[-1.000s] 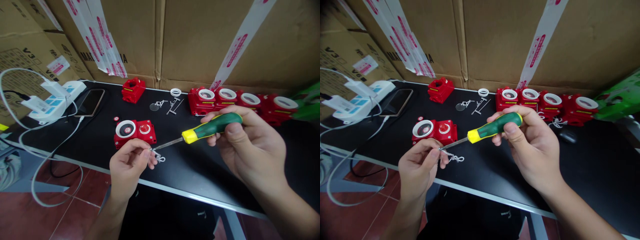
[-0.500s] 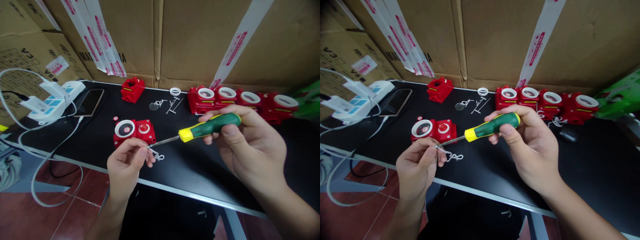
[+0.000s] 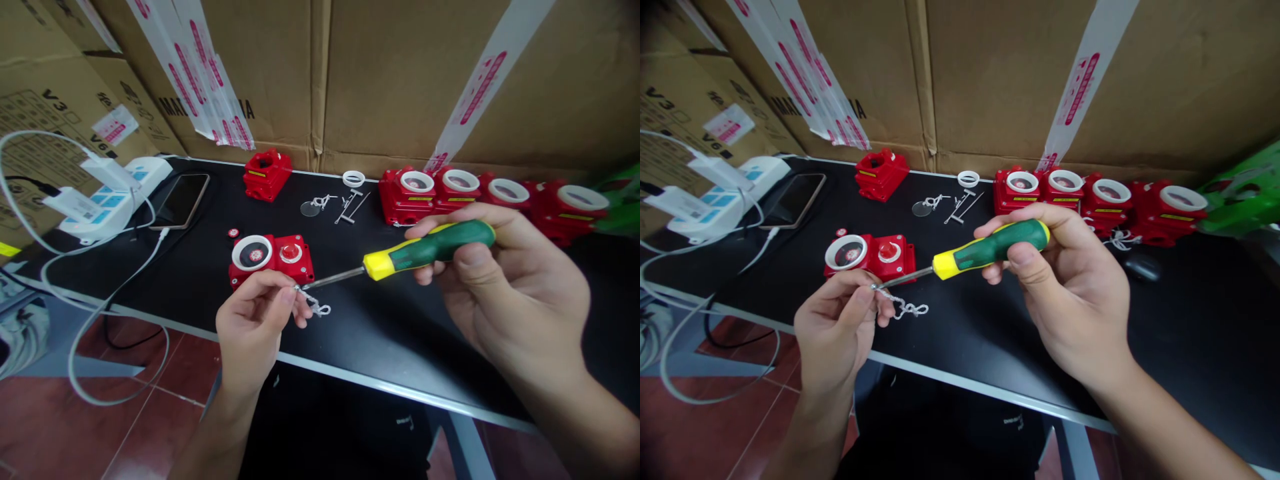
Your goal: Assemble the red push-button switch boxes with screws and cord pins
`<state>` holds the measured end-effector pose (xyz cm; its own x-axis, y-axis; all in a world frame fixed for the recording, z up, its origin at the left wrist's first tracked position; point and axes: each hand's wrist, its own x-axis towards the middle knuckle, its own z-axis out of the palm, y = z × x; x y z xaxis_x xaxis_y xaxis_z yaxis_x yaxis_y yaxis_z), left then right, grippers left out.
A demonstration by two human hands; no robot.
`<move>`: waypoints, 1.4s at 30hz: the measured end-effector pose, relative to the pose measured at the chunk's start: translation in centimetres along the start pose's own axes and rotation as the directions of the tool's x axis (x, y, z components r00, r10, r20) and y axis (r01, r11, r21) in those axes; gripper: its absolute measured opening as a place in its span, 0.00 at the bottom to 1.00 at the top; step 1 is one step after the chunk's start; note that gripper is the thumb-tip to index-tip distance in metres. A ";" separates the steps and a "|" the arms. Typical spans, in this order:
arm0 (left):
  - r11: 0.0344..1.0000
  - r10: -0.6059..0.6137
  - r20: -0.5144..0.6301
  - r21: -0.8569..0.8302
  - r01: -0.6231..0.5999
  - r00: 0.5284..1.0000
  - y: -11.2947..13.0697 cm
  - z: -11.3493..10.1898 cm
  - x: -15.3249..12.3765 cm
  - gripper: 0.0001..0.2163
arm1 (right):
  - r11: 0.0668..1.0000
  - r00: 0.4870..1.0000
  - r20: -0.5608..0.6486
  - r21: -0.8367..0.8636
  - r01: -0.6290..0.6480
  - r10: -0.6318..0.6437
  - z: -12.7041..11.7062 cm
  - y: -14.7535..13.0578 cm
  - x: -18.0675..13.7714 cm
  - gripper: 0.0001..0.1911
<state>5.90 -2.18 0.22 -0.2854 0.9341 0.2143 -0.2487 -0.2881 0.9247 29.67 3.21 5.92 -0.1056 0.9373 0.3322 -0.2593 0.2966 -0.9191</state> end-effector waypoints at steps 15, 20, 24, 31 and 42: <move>0.998 0.033 -0.025 -0.049 -0.034 0.999 0.0 0.3 0.4 0.04 | 0.999 0.994 0.105 -0.046 0.000 0.005 -0.5 -0.3 0.0 0.12; 0.998 0.038 -0.033 -0.040 -0.039 0.999 -0.1 0.2 0.4 0.04 | 0.957 0.968 0.233 -0.291 -0.021 0.092 -2.0 -2.1 0.7 0.09; 0.999 0.039 -0.028 0.034 -0.038 0.999 -0.2 0.0 0.0 0.02 | 0.891 0.946 0.283 -0.454 -0.014 0.159 -3.2 -3.0 1.5 0.09; 0.988 0.109 -0.023 0.115 -0.106 0.994 -0.1 0.2 -0.2 0.04 | 0.829 0.817 0.313 -0.463 -0.313 0.484 -4.2 -1.9 2.2 0.19; 0.988 0.019 0.012 0.151 -0.021 1.000 0.4 0.5 -0.6 0.07 | 0.745 0.716 0.421 -0.634 -0.206 0.556 -5.7 -1.4 2.7 0.18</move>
<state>6.40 -2.74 0.56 -0.2790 0.9309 0.2359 -0.1000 -0.2725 0.9569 35.19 6.39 6.94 -0.6240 0.7594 -0.1842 0.4373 0.1440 -0.8877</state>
